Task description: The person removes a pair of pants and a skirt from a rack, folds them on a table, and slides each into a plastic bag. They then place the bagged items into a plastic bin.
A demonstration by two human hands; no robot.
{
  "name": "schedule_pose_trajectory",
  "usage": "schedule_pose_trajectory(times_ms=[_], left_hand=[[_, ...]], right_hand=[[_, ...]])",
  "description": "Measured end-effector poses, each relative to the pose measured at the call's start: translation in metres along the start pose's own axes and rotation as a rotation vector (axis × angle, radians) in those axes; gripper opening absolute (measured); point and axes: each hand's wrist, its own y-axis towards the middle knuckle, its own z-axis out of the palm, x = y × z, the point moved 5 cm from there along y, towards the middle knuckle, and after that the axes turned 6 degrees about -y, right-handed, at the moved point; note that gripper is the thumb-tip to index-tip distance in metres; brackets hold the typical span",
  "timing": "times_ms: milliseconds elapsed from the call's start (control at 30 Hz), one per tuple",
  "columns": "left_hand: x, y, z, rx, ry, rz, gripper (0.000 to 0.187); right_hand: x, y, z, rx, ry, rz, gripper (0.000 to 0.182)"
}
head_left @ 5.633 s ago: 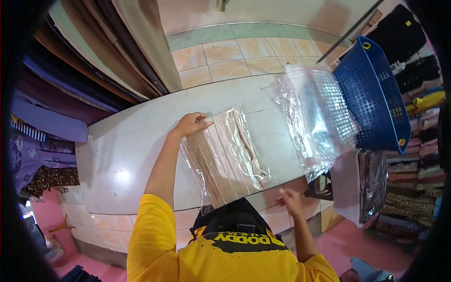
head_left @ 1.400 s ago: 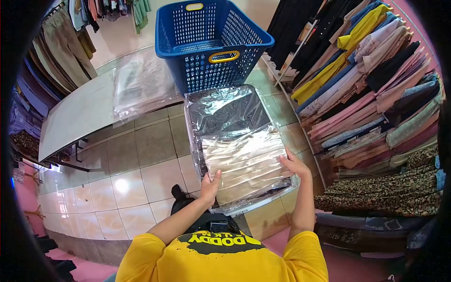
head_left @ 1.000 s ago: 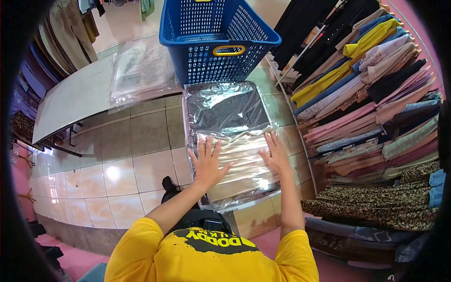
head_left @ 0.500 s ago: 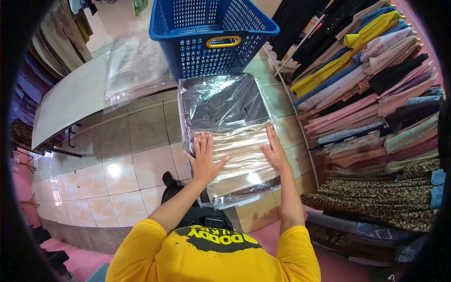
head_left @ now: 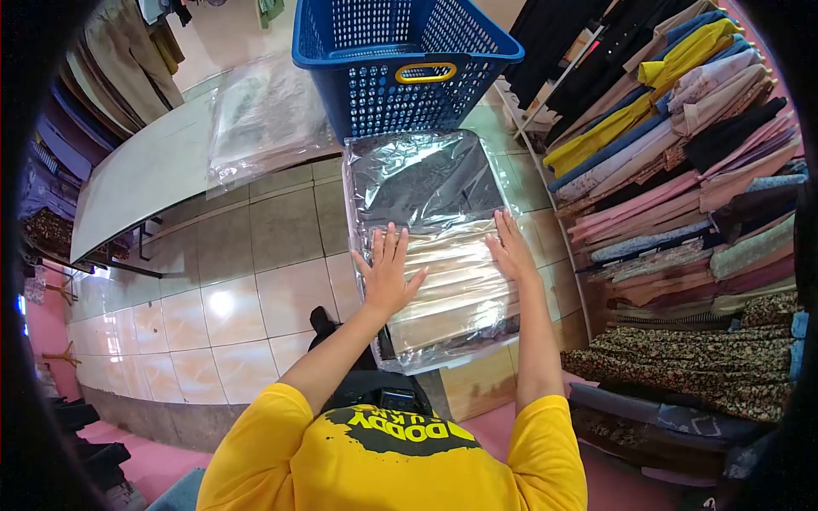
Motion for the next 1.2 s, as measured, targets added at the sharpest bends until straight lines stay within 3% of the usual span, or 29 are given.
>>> schedule_pose_trajectory(times_ms=[233, 333, 400, 467, 533, 733, 800, 867, 933, 967, 1000, 1033, 1067, 1133, 1200], left_hand=[[0.007, -0.001, 0.002, -0.017, -0.079, 0.016, 0.076], [0.021, -0.008, -0.008, -0.038, -0.116, 0.048, 0.075], [0.042, -0.017, -0.019, -0.1, -0.206, 0.049, 0.074], [0.07, -0.031, -0.033, -0.113, -0.196, 0.041, 0.073], [0.121, -0.049, -0.035, -0.135, -0.129, -0.063, 0.073], [0.311, -0.164, -0.052, -0.026, 0.107, -0.504, 0.059], [0.387, -0.23, -0.045, 0.219, 0.039, -0.754, 0.06], [0.483, -0.311, -0.013, 0.572, -0.138, -1.05, 0.065], [0.52, -0.366, -0.015, 0.651, 0.01, -1.032, 0.058], [0.522, -0.395, -0.035, 0.691, 0.009, -1.157, 0.058], [0.527, -0.416, -0.05, 0.732, 0.008, -1.28, 0.058], [0.557, -0.46, -0.021, 0.714, 0.008, -1.285, 0.058], [0.593, -0.459, -0.014, 0.849, 0.017, -1.101, 0.055], [0.594, -0.449, -0.031, 0.803, -0.024, -1.02, 0.053], [0.583, -0.441, -0.047, 0.755, -0.063, -0.938, 0.052]], right_hand=[[-0.005, 0.0, -0.001, 0.0, 0.058, -0.022, 0.063], [0.005, -0.011, -0.016, -0.014, -0.046, 0.039, 0.062], [0.014, -0.029, -0.031, -0.048, -0.188, 0.218, 0.059], [0.018, -0.052, -0.041, -0.158, -0.143, 0.244, 0.058], [0.01, -0.076, -0.043, -0.225, -0.116, 0.223, 0.057], [0.021, -0.119, -0.04, -0.47, -0.031, 0.473, 0.046], [0.059, -0.11, -0.037, -0.708, 0.219, 0.447, 0.043], [0.1, -0.087, -0.029, -0.782, 0.073, 0.374, 0.036], [0.148, -0.059, -0.011, -0.872, 0.073, 0.195, 0.027], [0.184, -0.042, -0.003, -0.891, 0.05, 0.091, 0.022], [0.215, -0.024, 0.006, -0.853, 0.058, -0.06, 0.018], [0.251, -0.007, 0.017, -0.769, 0.078, -0.138, 0.017], [0.285, 0.008, 0.028, -0.683, 0.095, -0.212, 0.017], [0.328, 0.038, 0.067, -0.453, 0.152, -0.316, 0.019], [0.365, 0.06, 0.113, -0.061, 0.284, -0.261, 0.031]])
